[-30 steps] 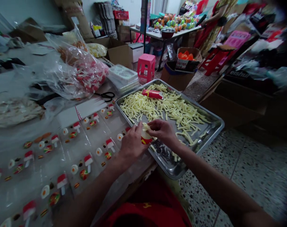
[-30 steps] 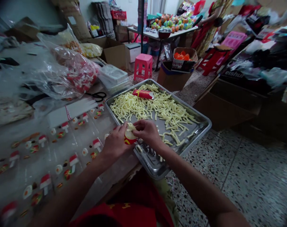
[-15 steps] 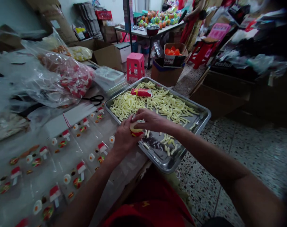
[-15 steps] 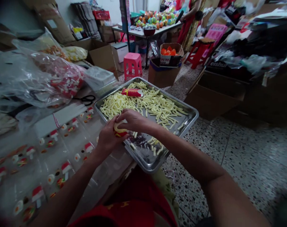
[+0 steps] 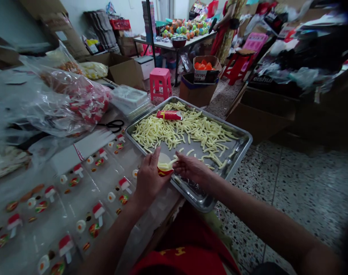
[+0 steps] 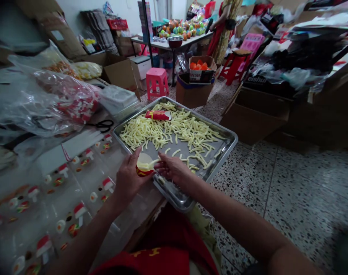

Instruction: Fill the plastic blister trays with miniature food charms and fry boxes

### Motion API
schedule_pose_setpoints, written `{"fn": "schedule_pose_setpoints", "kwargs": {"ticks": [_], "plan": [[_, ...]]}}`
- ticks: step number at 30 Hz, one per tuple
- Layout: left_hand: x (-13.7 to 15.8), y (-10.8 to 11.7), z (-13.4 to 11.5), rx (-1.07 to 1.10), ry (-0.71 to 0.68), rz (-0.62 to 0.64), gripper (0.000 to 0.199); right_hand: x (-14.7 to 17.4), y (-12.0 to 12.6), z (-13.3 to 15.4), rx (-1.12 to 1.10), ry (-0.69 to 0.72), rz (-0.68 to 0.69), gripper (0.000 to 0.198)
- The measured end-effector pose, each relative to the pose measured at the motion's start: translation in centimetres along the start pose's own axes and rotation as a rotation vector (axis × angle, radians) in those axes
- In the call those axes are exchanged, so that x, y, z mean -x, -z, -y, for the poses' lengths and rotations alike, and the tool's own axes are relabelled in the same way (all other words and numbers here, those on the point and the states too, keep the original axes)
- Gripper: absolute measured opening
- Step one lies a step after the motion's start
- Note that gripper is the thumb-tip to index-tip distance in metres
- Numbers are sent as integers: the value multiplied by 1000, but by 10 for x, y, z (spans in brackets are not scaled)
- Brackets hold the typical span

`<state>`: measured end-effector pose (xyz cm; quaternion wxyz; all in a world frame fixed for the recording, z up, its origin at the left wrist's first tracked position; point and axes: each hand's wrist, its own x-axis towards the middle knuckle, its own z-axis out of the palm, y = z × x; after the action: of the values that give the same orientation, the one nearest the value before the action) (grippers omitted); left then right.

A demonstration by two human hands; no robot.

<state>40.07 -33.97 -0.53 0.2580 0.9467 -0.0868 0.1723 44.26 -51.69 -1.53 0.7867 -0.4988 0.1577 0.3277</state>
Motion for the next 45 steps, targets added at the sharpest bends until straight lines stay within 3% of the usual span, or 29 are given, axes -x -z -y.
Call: {"fn": "schedule_pose_setpoints", "kwargs": {"ticks": [3, 10, 13, 17, 22, 27, 32, 35, 39, 41, 43, 45], "plan": [[4, 2, 0, -12, 49, 29, 90, -2, -2, -1, 38, 169, -24, 34], [-3, -5, -5, 46, 105, 149, 93, -7, -8, -3, 448, 605, -65, 36], [-8, -6, -7, 36, 87, 154, 92, -15, -11, -1, 523, 689, -146, 43], [-7, -10, -7, 21, 113, 145, 95, -14, -13, 1, 850, 759, -141, 7], [-3, -15, -3, 33, 111, 66, 82, 8, -13, 1, 1081, 863, 33, 23], [3, -4, 4, 43, 7, 115, 74, 21, -12, -7, 1243, 1029, 1, 20], [19, 15, 11, 148, -75, 220, 78, 20, -22, -24, 1314, 1065, 107, 16], [26, 21, 15, 223, -79, 218, 71, 29, -45, -35, 1364, 1070, 70, 12], [33, 28, 26, 238, -93, 248, 61, 46, -63, -33, 1205, 899, 70, 17], [36, 32, 34, 223, -81, 269, 69, 46, -49, -18, 1127, 821, 120, 16], [37, 36, 40, 228, -46, 273, 79, 36, -20, 6, 1129, 831, 132, 8], [36, 39, 44, 256, -4, 251, 83, 19, 16, 34, 1332, 871, 27, 10]]}}
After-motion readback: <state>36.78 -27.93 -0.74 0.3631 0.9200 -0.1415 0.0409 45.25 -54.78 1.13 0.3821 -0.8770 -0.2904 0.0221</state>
